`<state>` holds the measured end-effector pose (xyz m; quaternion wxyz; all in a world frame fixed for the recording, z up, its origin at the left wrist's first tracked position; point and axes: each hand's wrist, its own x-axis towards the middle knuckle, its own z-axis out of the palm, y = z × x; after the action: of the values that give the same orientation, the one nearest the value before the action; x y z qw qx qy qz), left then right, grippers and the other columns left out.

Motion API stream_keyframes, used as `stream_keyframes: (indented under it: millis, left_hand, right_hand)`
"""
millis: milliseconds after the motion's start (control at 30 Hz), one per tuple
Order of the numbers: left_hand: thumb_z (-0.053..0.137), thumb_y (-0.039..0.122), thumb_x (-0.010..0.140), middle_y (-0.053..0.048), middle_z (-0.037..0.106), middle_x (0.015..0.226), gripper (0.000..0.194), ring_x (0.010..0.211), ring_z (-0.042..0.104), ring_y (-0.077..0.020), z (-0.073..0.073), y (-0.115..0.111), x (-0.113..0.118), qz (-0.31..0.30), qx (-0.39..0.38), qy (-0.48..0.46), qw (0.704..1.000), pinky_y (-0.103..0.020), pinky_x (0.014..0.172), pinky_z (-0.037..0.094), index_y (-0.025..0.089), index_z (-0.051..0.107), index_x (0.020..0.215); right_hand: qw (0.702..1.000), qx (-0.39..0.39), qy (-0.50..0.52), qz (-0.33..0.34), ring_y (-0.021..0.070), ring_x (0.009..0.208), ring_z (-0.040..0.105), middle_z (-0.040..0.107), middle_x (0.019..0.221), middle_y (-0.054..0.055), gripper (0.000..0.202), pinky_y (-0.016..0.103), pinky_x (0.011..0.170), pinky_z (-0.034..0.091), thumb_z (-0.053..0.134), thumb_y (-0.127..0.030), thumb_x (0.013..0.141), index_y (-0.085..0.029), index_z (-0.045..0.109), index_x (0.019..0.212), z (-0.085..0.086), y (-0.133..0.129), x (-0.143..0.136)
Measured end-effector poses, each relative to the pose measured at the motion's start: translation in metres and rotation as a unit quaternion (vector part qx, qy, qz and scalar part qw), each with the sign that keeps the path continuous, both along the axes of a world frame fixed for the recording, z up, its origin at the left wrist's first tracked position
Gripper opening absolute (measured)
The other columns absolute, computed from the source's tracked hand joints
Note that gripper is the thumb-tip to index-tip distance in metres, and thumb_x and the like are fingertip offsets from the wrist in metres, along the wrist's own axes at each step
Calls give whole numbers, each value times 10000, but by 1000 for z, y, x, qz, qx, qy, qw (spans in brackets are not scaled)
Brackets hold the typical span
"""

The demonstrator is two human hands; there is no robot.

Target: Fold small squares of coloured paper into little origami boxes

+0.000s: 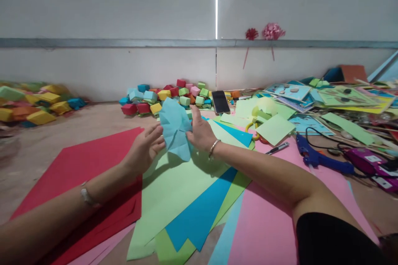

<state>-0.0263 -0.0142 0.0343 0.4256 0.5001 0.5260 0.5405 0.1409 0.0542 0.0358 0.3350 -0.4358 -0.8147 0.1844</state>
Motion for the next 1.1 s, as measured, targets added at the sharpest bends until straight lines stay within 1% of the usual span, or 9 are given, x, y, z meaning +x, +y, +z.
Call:
stream_keyframes:
  millis: [67,167,267,367,467,667,800,900,1100]
  left_hand:
    - [816,523,579,-54,716,949,672,865,697,-228,2,-6,8,10,-26,-84,996,-339,751,564,184,592,1114]
    - [828,361,537,-18,727,778,474,723,696,-217,1,-11,15,49,-79,-125,988,-320,633,568,177,647,934]
    - [815,339,578,-12,730,720,345,656,687,-203,-4,-11,16,65,-94,-135,984,-309,582,568,178,676,850]
    - [860,365,562,-42,758,783,389,665,693,-200,-6,-11,14,63,-85,-137,985,-308,595,570,167,702,857]
    - [908,389,494,-88,772,826,502,690,707,-225,-7,-10,10,59,-90,-123,987,-335,629,576,140,716,885]
    - [914,337,433,-71,772,789,513,689,708,-232,-10,-4,2,82,-56,-71,993,-338,643,566,146,717,867]
    - [922,337,413,-86,780,815,539,682,711,-234,-9,-4,2,60,-75,-98,991,-354,659,578,145,723,875]
    - [926,321,378,-83,771,772,544,639,695,-221,-5,-6,5,92,-90,-124,984,-343,620,573,135,723,847]
    - [885,286,399,-38,761,733,498,627,677,-195,-4,-8,10,140,-81,-142,977,-306,582,558,148,715,846]
  right_hand:
    - [1000,-16,3,25,155,710,554,612,854,-9,813,259,663,393,626,-126,748,-181,256,1470,-2,-7,-2]
    - [997,-49,5,55,144,676,543,592,784,-32,678,251,655,394,656,-175,758,-181,382,1378,-1,-14,-3]
    - [998,-41,-6,38,160,671,525,568,747,-19,374,260,632,375,664,-307,773,-197,520,1100,0,-15,-2]
    - [999,-17,-27,3,173,663,496,544,734,-7,221,269,605,345,628,-338,756,-224,478,872,1,-13,-1]
    - [999,-19,-37,7,164,646,473,511,698,-18,216,269,607,339,593,-310,732,-241,392,771,1,-15,-2]
    - [998,-12,-16,67,141,621,431,466,661,-38,204,268,612,322,535,-270,713,-242,333,719,0,-22,-3]
    - [997,-18,6,80,130,600,393,441,637,-49,199,262,600,311,541,-275,691,-240,345,703,-2,-20,-1]
    - [996,-9,22,84,125,587,384,433,618,-52,232,254,591,308,558,-336,714,-237,350,686,-5,-18,-1]
    - [993,67,50,81,120,569,421,513,656,-38,85,242,585,321,524,-283,769,-223,499,824,-13,-17,0]
